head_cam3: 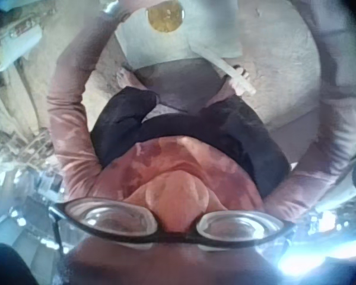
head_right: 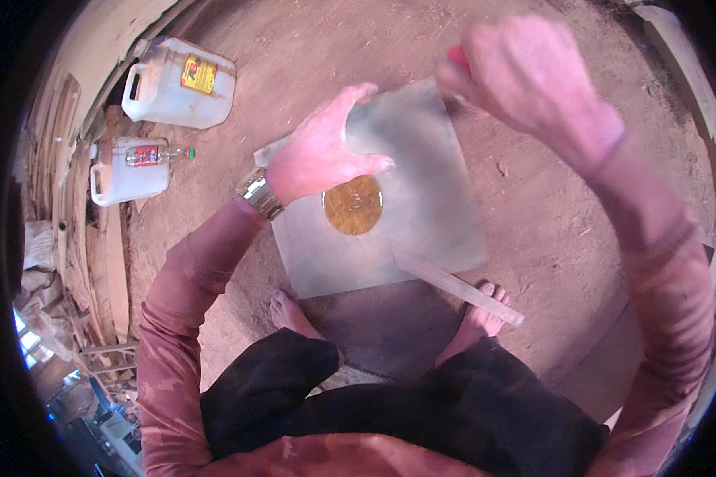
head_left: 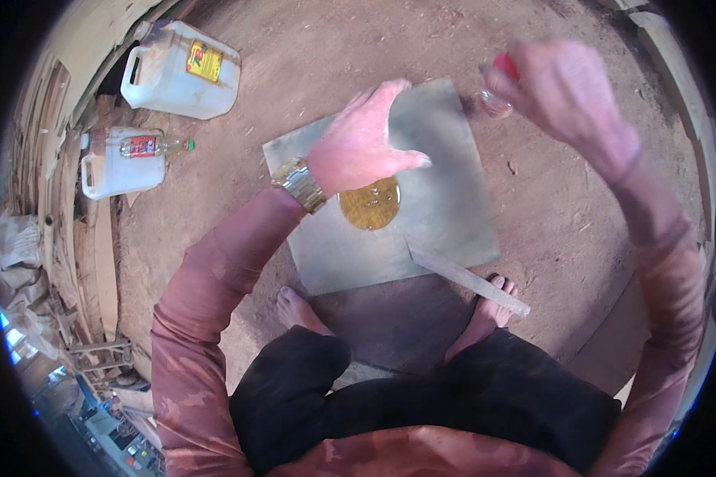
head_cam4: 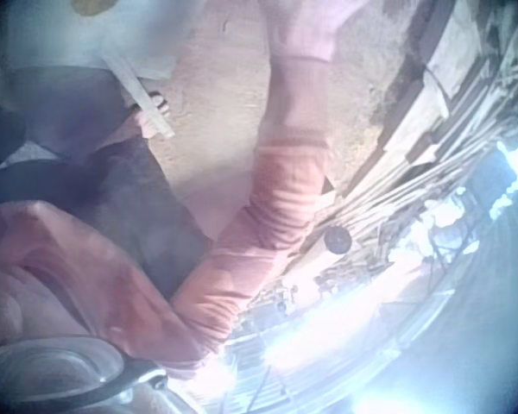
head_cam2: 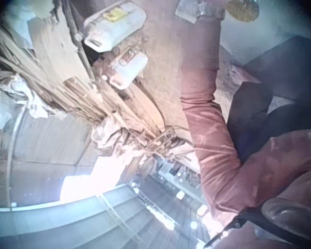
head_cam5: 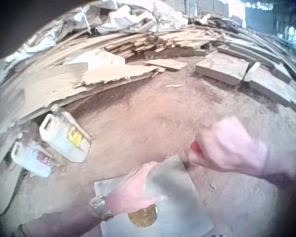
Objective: The person sits on the floor and pours a yellow liquid from two plastic bottles onto a flat sheet. They then use a small wooden stick to spread the liquid across the sheet's surface.
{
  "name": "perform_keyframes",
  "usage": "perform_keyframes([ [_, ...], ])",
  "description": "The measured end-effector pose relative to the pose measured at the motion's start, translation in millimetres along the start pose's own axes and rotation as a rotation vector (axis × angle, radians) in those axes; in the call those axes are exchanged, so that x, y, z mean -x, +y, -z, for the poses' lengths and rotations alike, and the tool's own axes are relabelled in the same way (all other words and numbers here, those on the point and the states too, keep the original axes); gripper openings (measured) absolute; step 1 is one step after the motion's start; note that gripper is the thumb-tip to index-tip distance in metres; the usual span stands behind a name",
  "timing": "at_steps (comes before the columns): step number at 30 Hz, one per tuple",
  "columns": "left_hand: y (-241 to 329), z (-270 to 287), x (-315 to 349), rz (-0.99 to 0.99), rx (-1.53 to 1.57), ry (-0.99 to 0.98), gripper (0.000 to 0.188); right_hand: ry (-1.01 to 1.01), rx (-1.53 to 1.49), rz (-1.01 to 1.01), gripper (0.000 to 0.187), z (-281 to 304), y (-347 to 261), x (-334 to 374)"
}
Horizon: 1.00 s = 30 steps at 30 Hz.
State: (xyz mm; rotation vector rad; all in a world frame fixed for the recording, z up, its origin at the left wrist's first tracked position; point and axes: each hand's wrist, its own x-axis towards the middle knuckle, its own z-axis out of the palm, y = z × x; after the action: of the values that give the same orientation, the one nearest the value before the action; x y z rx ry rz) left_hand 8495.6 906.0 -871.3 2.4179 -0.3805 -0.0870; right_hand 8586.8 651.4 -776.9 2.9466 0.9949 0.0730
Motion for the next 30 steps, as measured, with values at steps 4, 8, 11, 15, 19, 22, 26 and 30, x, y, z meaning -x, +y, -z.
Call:
perform_keyframes([
  [4,21.8,7.9,11.8,0.068,0.046,0.185,0.085,0.105,-0.642,-0.136,0.053,16.6,-9.0,4.9],
  [8,35.2,42.8,25.1,0.189,-0.135,-0.012,0.065,0.018,-1.024,-0.082,0.062,3.2,-18.8,23.2],
  [11,38.4,57.9,40.8,0.083,0.097,-0.241,0.044,-0.249,-1.128,-0.087,0.062,-9.1,-28.4,43.0],
  [15,25.5,59.9,68.1,0.178,0.797,-0.713,0.041,-0.138,-1.07,0.281,0.053,-13.2,-37.9,62.0],
  [19,-2.5,69.9,88.8,0.398,1.022,-1.112,0.044,0.205,-0.847,0.767,0.033,-32.6,-51.2,65.2],
  [22,-16.3,79.9,100.1,0.629,0.948,-1.195,0.039,0.383,-0.738,0.737,0.037,-68.3,-72.4,70.3],
  [26,-20.5,86.1,105.7,0.628,0.598,-1.14,0.049,-0.257,-1.083,0.305,0.044,-106.9,-97.9,84.6],
  [30,-17.6,87.0,110.2,0.499,0.181,-1.053,0.056,-0.757,-1.345,-0.016,0.071,-117.4,-118.7,90.8],
])
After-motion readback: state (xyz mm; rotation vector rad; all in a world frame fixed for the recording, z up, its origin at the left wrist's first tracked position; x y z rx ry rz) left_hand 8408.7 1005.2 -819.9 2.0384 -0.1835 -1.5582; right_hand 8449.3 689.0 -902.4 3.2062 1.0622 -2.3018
